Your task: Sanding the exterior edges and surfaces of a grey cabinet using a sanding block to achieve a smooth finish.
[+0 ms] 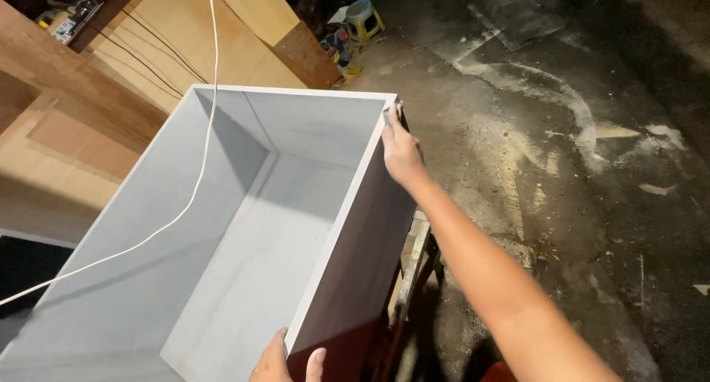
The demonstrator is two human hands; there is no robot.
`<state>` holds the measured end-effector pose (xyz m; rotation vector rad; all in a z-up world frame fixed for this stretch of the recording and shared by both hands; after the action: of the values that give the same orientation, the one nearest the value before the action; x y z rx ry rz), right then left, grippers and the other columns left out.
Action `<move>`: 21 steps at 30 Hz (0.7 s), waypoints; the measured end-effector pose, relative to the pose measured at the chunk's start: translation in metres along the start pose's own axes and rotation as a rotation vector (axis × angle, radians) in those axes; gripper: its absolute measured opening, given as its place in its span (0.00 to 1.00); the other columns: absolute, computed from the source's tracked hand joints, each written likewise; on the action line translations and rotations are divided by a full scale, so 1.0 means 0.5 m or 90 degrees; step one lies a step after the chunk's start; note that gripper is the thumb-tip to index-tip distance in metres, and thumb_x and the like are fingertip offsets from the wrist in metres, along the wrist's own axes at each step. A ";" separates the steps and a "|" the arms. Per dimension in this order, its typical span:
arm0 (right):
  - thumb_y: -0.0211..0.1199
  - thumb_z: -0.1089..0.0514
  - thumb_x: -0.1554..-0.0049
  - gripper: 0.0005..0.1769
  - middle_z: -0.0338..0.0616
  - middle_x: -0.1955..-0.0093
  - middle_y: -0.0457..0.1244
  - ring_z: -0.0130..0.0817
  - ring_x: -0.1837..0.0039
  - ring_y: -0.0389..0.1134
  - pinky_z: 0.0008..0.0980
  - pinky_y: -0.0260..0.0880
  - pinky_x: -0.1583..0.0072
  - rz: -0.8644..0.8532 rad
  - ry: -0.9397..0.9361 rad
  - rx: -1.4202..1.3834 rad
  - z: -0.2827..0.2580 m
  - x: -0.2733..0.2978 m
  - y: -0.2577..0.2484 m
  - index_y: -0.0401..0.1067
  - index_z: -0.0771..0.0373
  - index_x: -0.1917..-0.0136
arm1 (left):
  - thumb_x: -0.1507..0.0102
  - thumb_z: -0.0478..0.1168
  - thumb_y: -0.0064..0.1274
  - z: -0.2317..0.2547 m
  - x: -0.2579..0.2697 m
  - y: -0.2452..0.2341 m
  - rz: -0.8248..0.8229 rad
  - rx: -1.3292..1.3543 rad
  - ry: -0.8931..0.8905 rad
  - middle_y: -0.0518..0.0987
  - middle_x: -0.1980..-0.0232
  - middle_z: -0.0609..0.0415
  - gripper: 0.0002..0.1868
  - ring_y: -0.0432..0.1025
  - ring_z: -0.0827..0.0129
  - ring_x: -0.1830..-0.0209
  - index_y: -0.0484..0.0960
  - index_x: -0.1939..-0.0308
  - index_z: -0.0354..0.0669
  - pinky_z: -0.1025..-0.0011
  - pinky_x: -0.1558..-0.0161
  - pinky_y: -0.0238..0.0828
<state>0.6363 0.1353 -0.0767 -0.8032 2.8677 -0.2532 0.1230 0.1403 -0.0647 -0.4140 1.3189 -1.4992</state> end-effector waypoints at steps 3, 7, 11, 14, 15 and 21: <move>0.39 0.48 0.27 0.38 0.45 0.06 0.32 0.41 0.07 0.35 0.34 0.39 0.16 -0.022 -0.064 -0.020 -0.008 -0.060 -0.004 0.39 0.57 0.09 | 0.48 0.71 0.59 0.014 -0.013 -0.017 -0.058 -0.038 -0.026 0.90 0.44 0.55 0.47 0.83 0.52 0.47 0.81 0.31 0.51 0.57 0.43 0.79; 0.38 0.39 0.30 0.40 0.47 0.17 0.60 0.45 0.41 0.57 0.37 0.57 0.39 0.004 0.003 -0.033 0.029 -0.086 -0.008 0.43 0.52 0.09 | 0.46 0.77 0.50 0.037 -0.009 -0.030 -0.161 -0.164 -0.054 0.85 0.34 0.67 0.48 0.82 0.58 0.40 0.75 0.26 0.62 0.57 0.47 0.80; 0.44 0.41 0.32 0.35 0.47 0.25 0.69 0.46 0.25 0.68 0.41 0.63 0.29 0.060 0.010 -0.148 0.008 -0.020 -0.012 0.71 0.61 0.22 | 0.42 0.78 0.48 0.077 -0.015 -0.049 -0.236 -0.198 -0.033 0.79 0.29 0.62 0.52 0.77 0.53 0.34 0.66 0.21 0.57 0.44 0.44 0.78; 0.40 0.34 0.31 0.39 0.43 0.61 0.55 0.39 0.59 0.52 0.43 0.56 0.53 0.008 0.036 -0.060 -0.045 0.169 0.024 0.63 0.52 0.15 | 0.40 0.78 0.48 0.105 -0.010 -0.066 -0.196 -0.204 0.030 0.82 0.36 0.56 0.52 0.79 0.52 0.39 0.67 0.21 0.51 0.45 0.49 0.79; 0.40 0.34 0.31 0.39 0.43 0.61 0.55 0.39 0.59 0.52 0.43 0.56 0.53 0.010 0.036 -0.056 -0.042 0.242 0.044 0.63 0.52 0.15 | 0.40 0.78 0.48 0.100 -0.002 -0.065 -0.198 -0.200 0.031 0.82 0.36 0.56 0.52 0.79 0.52 0.39 0.67 0.21 0.51 0.45 0.49 0.79; 0.52 0.66 0.30 0.38 0.68 0.13 0.47 0.57 0.14 0.54 0.40 0.56 0.17 -0.051 -0.208 -0.104 -0.088 0.587 0.172 0.44 0.66 0.12 | 0.39 0.79 0.47 0.124 -0.001 -0.081 -0.208 -0.179 0.071 0.80 0.31 0.51 0.54 0.78 0.46 0.39 0.65 0.21 0.46 0.45 0.49 0.79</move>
<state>0.3367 0.0588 -0.0808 -0.8960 2.5756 0.0988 0.1535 0.1028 -0.0084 -0.7650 1.6177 -1.6239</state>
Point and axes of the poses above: each hand's wrist, its own x-axis away from the middle knuckle, its own y-axis out of the palm, z = x × y, the point moved 10 cm from there along -x, towards the middle knuckle
